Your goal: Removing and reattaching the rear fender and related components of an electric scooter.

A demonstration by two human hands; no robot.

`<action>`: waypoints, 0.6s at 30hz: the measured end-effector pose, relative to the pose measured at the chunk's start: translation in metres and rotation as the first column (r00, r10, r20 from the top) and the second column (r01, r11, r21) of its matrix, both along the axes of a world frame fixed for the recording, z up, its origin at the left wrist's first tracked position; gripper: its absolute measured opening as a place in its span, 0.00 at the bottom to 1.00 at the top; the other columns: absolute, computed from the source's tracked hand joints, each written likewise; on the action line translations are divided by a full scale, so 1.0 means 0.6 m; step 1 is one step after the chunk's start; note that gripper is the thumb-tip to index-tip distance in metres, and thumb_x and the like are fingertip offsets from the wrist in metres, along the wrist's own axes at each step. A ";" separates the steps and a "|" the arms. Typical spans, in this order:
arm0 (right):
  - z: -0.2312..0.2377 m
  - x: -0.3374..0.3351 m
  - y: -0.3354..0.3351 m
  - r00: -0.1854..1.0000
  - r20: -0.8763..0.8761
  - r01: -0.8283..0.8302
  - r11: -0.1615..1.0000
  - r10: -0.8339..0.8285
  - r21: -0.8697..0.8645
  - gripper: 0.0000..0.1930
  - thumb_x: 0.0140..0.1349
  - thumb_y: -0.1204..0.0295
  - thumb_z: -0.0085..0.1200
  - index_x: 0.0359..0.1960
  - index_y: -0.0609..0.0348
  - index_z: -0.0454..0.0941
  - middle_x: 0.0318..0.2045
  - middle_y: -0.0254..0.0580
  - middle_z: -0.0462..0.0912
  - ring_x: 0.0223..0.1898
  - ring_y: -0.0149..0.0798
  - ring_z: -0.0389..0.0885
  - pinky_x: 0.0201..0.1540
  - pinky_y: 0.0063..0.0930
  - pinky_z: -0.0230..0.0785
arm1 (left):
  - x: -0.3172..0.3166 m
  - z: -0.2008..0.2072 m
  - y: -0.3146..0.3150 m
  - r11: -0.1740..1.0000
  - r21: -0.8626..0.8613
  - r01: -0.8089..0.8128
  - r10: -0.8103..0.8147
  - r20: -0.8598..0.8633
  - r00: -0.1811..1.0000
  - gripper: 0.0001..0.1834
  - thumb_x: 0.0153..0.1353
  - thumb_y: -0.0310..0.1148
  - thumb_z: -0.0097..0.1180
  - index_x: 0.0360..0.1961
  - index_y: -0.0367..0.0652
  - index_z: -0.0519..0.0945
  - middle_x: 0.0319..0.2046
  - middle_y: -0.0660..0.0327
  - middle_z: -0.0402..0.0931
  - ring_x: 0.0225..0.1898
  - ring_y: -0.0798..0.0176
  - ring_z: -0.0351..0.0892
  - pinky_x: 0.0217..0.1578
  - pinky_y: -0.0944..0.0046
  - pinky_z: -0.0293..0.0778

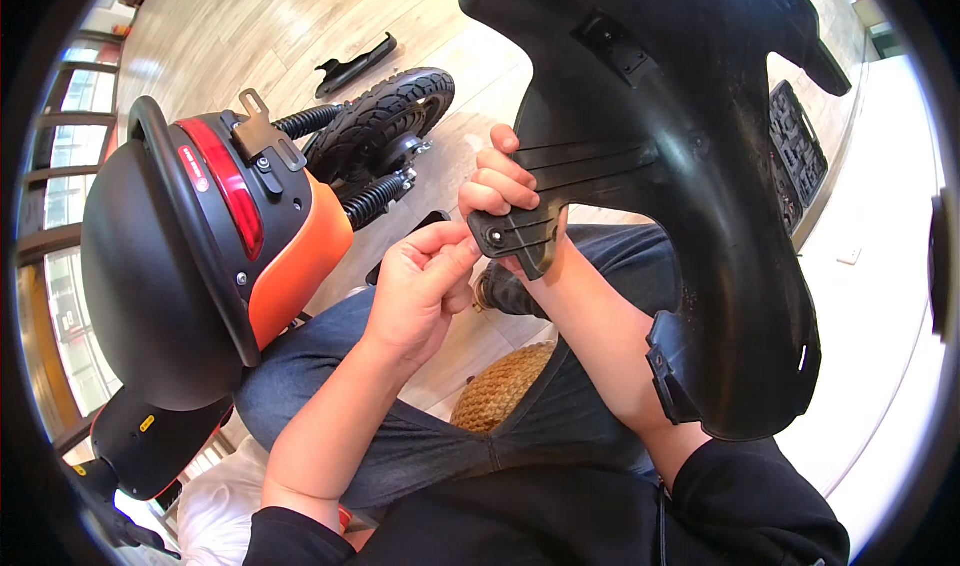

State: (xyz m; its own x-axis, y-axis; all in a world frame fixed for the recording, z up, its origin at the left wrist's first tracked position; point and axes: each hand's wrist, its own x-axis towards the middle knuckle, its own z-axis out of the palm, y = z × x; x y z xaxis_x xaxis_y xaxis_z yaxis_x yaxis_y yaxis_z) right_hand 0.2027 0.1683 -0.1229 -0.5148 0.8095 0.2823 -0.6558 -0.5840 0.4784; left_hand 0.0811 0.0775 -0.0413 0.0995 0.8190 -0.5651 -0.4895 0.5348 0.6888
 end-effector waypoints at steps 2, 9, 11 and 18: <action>0.001 0.001 0.001 1.000 0.006 0.003 1.000 -0.003 0.002 0.14 0.78 0.64 0.38 0.44 0.63 0.71 0.20 0.26 0.63 0.19 0.24 0.65 0.34 0.25 0.58 | -0.004 0.002 0.005 0.999 -0.017 0.028 -0.028 -0.008 1.000 0.09 0.71 0.32 0.60 0.47 0.39 0.82 0.19 0.77 0.60 0.17 0.80 0.51 0.20 0.72 0.47; 0.006 0.000 0.003 0.999 0.043 -0.001 1.000 0.000 0.015 0.11 0.77 0.65 0.40 0.43 0.61 0.70 0.20 0.26 0.63 0.19 0.24 0.66 0.33 0.24 0.58 | -0.028 -0.006 0.009 0.985 -0.023 0.170 -0.164 0.164 0.973 0.10 0.72 0.35 0.59 0.48 0.41 0.82 0.20 0.78 0.59 0.18 0.80 0.51 0.21 0.73 0.47; 0.006 0.000 0.002 1.000 0.018 -0.016 1.000 0.015 0.022 0.14 0.78 0.63 0.38 0.44 0.62 0.71 0.20 0.26 0.63 0.19 0.24 0.65 0.34 0.25 0.58 | -0.025 -0.002 0.009 0.986 -0.014 0.164 -0.159 0.161 0.974 0.10 0.72 0.35 0.59 0.48 0.41 0.82 0.21 0.78 0.59 0.19 0.80 0.52 0.21 0.73 0.48; 0.007 0.007 -0.002 0.998 0.062 -0.015 0.998 0.019 -0.058 0.11 0.76 0.65 0.41 0.43 0.61 0.71 0.19 0.24 0.62 0.18 0.23 0.64 0.33 0.23 0.56 | -0.009 0.164 0.001 0.952 0.261 0.160 0.035 -0.612 0.790 0.06 0.68 0.29 0.60 0.41 0.38 0.78 0.24 0.73 0.67 0.25 0.79 0.65 0.28 0.73 0.64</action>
